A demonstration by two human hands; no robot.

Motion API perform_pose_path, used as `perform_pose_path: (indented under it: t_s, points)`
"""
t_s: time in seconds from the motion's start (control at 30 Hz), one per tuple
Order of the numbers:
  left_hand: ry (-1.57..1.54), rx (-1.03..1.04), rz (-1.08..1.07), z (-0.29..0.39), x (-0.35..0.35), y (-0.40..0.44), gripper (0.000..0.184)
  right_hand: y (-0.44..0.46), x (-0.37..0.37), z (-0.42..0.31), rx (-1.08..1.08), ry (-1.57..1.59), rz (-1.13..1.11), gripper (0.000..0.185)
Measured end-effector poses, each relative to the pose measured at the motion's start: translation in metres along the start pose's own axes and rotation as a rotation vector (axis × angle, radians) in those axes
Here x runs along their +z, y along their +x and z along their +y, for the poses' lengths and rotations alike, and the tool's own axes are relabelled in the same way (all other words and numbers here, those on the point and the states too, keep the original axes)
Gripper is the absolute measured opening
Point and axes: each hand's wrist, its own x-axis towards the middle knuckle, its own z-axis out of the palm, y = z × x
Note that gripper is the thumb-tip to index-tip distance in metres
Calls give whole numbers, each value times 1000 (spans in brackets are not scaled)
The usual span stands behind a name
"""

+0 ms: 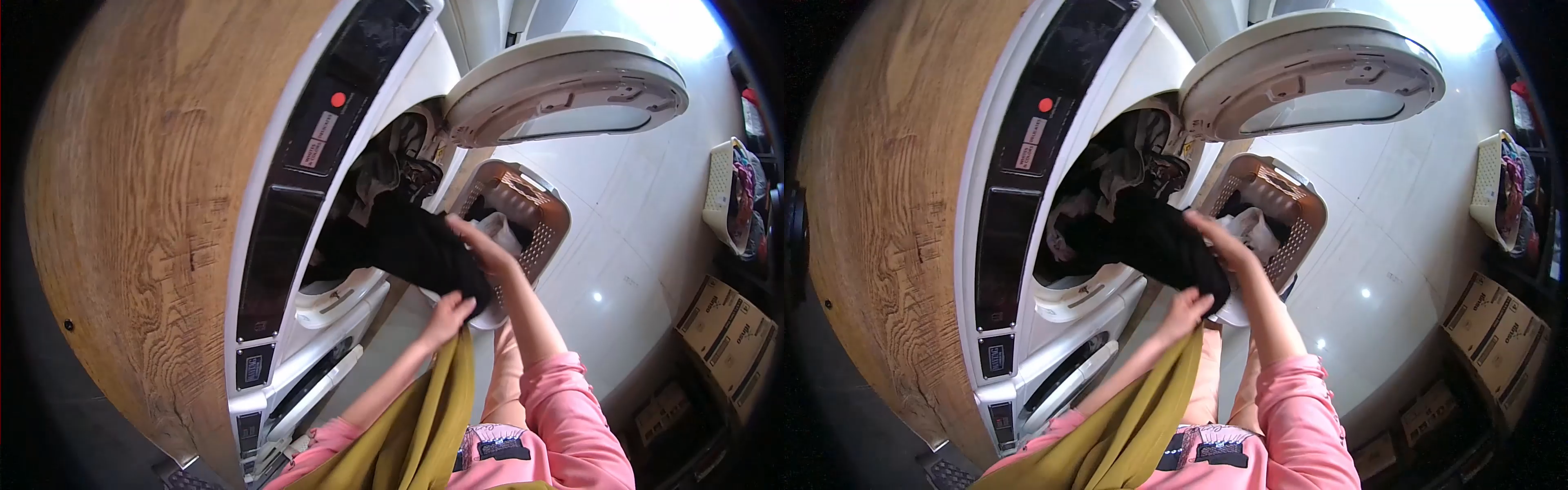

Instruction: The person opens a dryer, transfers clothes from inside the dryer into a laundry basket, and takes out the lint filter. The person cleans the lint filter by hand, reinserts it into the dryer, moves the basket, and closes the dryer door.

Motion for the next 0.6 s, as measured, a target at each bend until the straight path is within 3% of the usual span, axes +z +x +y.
perform_pose_path:
  t_s: [0.07,0.13,0.2,0.27,0.33,0.4,0.47,0.5,0.57,0.6]
  points:
    - [-247,-238,0,-36,15,-24,16,-10,37,-8,-168,-643,-8,57]
    - [-515,-366,-40,-35,-8,-37,27,-14,55,8,-187,-628,-245,47]
    - [-754,-336,7,-60,-55,-34,27,-45,70,17,-353,-632,-285,31]
    - [-847,-300,151,-54,-98,-18,32,-98,71,-4,-276,-513,-551,26]
    - [-838,-203,209,-29,-127,7,38,-135,67,-16,-174,-621,-850,22]
    - [-756,-85,214,18,-136,30,44,-151,63,12,-222,-459,-1175,26]
    - [-623,20,181,61,-129,45,50,-151,52,29,-41,-661,-1333,28]
    - [-552,66,165,78,-122,50,53,-159,41,22,19,-931,-1105,33]
    - [-549,7,237,97,-100,53,59,-101,-8,104,-24,-1225,-1080,40]
    - [-616,-83,329,105,-86,51,42,-131,2,34,155,-1322,-695,41]
